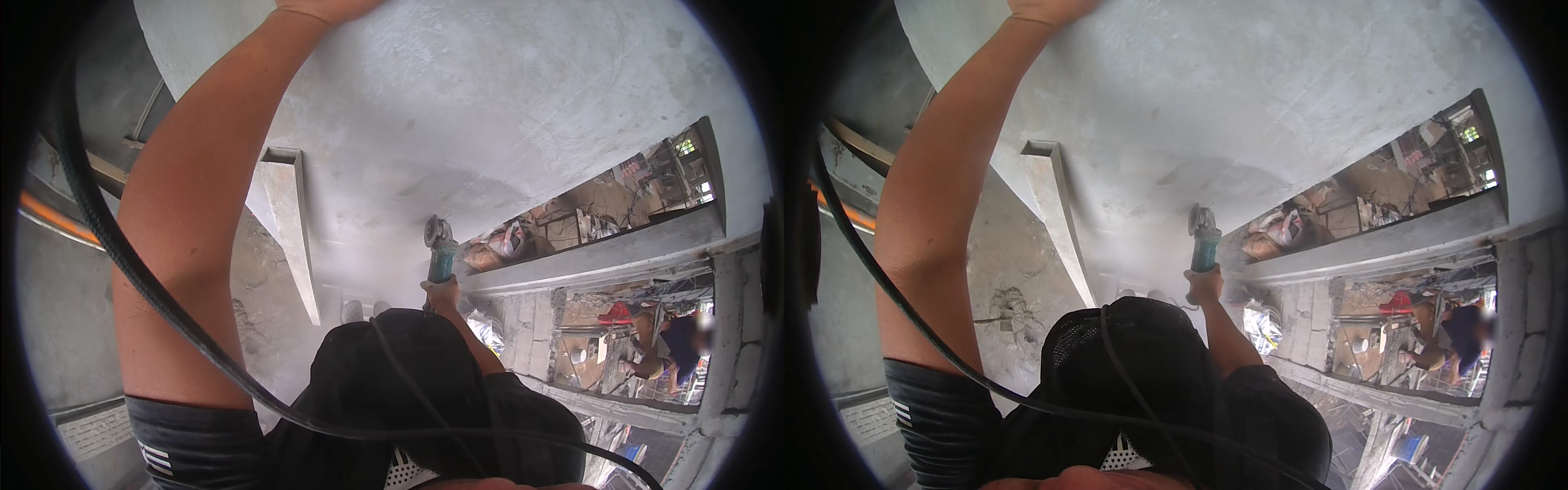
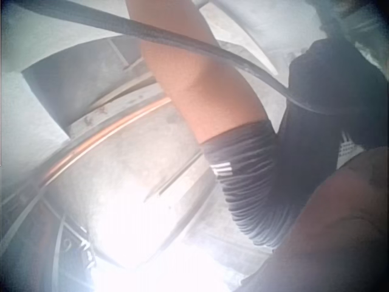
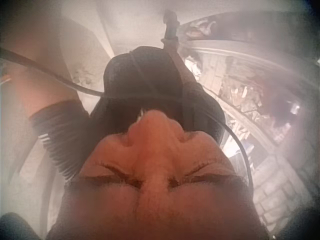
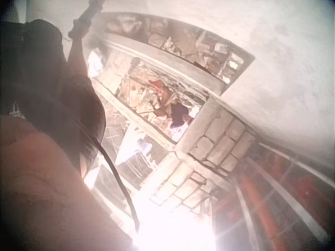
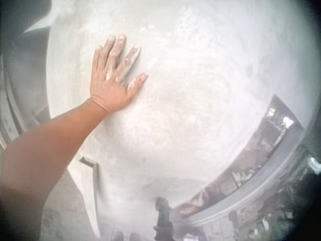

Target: The person uses an angle grinder to cut a straight line into a concrete ceiling or wall surface. They hold the tool with both hands and guide it along the marked line, generating dust. The cut progresses steadily across the surface.

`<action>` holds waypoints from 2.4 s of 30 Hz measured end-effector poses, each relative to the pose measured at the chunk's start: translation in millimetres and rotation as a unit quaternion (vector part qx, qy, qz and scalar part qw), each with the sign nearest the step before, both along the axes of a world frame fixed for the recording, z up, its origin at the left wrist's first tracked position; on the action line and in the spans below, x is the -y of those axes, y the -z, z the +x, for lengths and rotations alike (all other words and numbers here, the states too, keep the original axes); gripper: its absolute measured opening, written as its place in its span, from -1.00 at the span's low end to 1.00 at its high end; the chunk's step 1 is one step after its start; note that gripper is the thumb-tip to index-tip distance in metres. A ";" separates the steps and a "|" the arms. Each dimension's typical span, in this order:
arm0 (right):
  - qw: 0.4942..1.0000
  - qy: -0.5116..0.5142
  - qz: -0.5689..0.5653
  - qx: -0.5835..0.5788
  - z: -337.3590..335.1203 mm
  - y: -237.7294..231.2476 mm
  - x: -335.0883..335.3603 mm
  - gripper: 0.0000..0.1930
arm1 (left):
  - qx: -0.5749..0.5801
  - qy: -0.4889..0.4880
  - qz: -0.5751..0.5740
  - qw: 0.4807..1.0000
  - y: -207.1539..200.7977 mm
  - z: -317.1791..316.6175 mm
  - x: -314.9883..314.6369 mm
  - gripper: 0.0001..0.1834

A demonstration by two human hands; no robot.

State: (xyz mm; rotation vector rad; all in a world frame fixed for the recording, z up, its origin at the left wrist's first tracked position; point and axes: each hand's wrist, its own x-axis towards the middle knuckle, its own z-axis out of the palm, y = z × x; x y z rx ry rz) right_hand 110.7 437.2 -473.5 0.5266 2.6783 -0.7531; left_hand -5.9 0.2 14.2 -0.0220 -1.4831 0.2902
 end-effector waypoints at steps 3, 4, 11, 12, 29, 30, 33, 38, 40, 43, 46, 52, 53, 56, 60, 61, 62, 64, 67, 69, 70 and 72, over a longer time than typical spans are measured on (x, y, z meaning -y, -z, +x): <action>1.000 0.026 -0.005 0.000 -0.3 -4.5 -0.8 -0.17 | 0.004 0.016 0.007 1.000 1.5 -12.8 -5.3 -0.23; 1.000 0.017 -0.009 0.005 2.8 -8.0 3.2 -0.18 | 0.008 -0.003 0.006 1.000 1.1 -5.3 -0.4 -0.23; 1.000 -0.002 -0.021 -0.003 6.7 -8.8 -0.1 -0.15 | 0.004 -0.005 0.005 1.000 2.8 -3.0 4.0 -0.22; 1.000 -0.003 -0.022 0.000 6.4 -9.5 -0.2 -0.15 | 0.000 -0.003 0.004 1.000 2.1 -3.8 3.3 -0.22; 1.000 -0.010 -0.027 0.010 0.9 -15.4 5.8 -0.13 | 0.014 -0.013 0.013 1.000 1.6 5.9 0.9 -0.21; 1.000 -0.004 -0.022 0.008 0.4 -13.4 6.9 -0.13 | 0.012 -0.011 0.014 1.000 1.4 3.5 0.1 -0.21; 1.000 0.013 -0.014 0.001 -1.1 -8.2 8.5 -0.14 | 0.005 -0.009 0.006 1.000 3.2 -6.0 -1.4 -0.22; 1.000 0.007 -0.016 0.003 1.6 -12.2 12.0 -0.12 | 0.005 0.008 0.009 1.000 0.7 3.7 -1.3 -0.24; 1.000 0.002 -0.025 -0.013 0.9 -5.9 5.2 -0.11 | 0.003 0.017 0.008 1.000 -0.5 3.6 -1.7 -0.24; 0.999 0.001 -0.029 -0.014 2.0 -4.7 -3.4 -0.10 | 0.002 0.019 0.008 1.000 -0.5 2.8 -1.4 -0.24; 0.999 0.007 -0.030 -0.008 7.1 -16.6 -0.5 -0.11 | 0.004 0.016 0.009 1.000 0.2 4.0 -0.7 -0.24; 0.998 0.002 -0.052 -0.024 13.5 -30.2 -0.9 -0.14 | 0.015 -0.004 0.014 1.000 1.8 3.6 0.2 -0.23; 0.998 0.001 -0.058 -0.023 13.2 -32.0 -1.3 -0.14 | 0.014 -0.008 0.015 1.000 2.1 3.1 0.1 -0.23; 0.999 0.001 -0.034 -0.009 13.5 -40.1 4.0 -0.15 | 0.007 0.004 0.008 1.000 2.1 1.6 1.6 -0.23; 1.000 0.003 -0.028 -0.013 10.3 -36.5 4.3 -0.16 | 0.008 0.009 0.007 1.000 0.0 3.8 -0.6 -0.23; 1.000 0.003 -0.029 -0.012 10.6 -39.2 5.0 -0.16 | 0.011 0.003 0.009 1.000 0.6 4.7 -0.9 -0.23; 0.999 0.003 -0.030 -0.012 11.2 -41.7 6.0 -0.16 | 0.015 -0.003 0.010 1.000 1.2 5.6 -1.2 -0.23; 0.999 0.005 -0.031 -0.010 10.3 -41.4 5.9 -0.16 | 0.018 0.000 0.013 1.000 1.2 5.9 -0.9 -0.23; 1.000 0.003 -0.025 -0.015 6.8 -34.0 4.7 -0.16 | 0.018 0.008 0.013 1.000 0.8 5.5 -0.4 -0.22; 0.999 0.005 -0.026 -0.019 6.1 -32.1 4.8 -0.16 | 0.017 -0.014 0.011 1.000 0.4 4.8 0.1 -0.21; 0.999 0.009 -0.030 -0.020 6.7 -33.4 6.4 -0.16 | 0.019 -0.015 0.013 1.000 0.9 4.3 -0.5 -0.21; 0.999 0.013 -0.028 -0.022 8.5 -38.6 10.6 -0.17 | 0.023 -0.019 0.018 0.999 1.5 4.1 -0.8 -0.21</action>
